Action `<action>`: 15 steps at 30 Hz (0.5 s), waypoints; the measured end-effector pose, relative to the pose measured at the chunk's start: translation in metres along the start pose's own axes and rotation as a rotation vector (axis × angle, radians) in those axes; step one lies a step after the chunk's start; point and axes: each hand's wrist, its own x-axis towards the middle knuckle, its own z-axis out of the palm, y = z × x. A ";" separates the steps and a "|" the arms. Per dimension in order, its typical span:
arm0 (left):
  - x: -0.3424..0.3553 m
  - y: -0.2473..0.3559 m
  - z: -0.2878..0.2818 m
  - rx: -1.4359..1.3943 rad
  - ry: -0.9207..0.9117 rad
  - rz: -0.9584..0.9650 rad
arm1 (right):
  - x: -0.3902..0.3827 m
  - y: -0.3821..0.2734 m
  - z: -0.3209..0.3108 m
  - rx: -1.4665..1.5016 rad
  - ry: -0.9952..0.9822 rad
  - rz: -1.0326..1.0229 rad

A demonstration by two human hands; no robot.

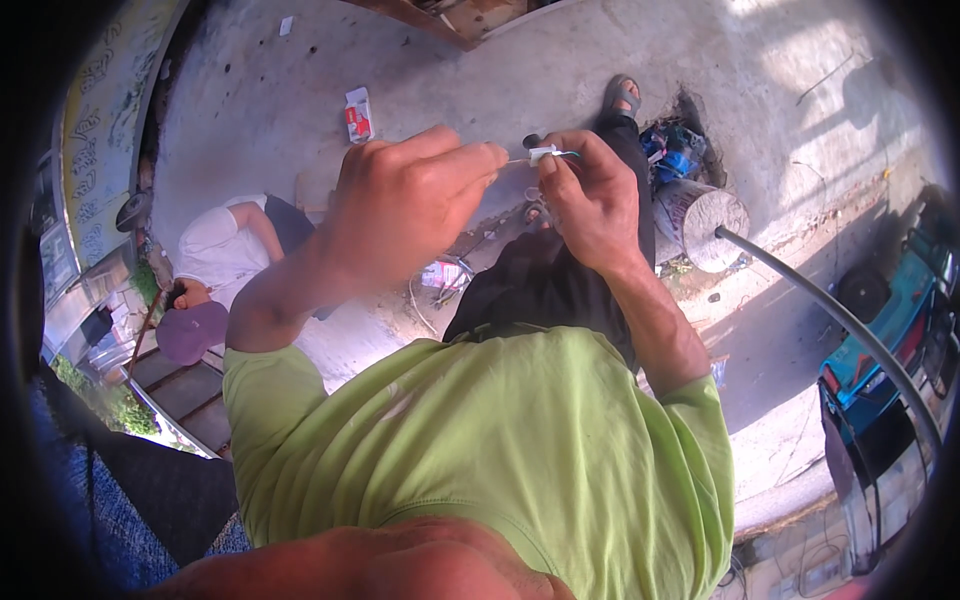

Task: The person works on the handlebars and internal wiring of an electric scooter, stripping wires with a tool, connecting electrical components, and checking the wiring under the seat.

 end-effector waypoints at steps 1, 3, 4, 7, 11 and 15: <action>0.001 -0.006 0.010 -0.076 0.042 -0.016 | 0.000 0.003 -0.002 -0.023 0.012 -0.002; 0.001 -0.014 0.024 -0.200 0.078 -0.075 | 0.002 0.009 -0.003 -0.076 0.047 -0.036; 0.001 -0.016 0.029 -0.251 0.072 -0.112 | 0.004 0.011 -0.003 -0.102 0.065 -0.054; -0.001 -0.012 0.028 -0.070 -0.036 -0.069 | 0.006 0.020 -0.009 -0.123 0.067 -0.039; -0.008 -0.018 0.031 0.166 -0.060 0.105 | 0.006 0.020 -0.011 -0.227 0.073 -0.004; -0.016 -0.038 0.048 -0.442 -0.028 -0.194 | 0.005 0.015 -0.004 -0.320 0.059 0.025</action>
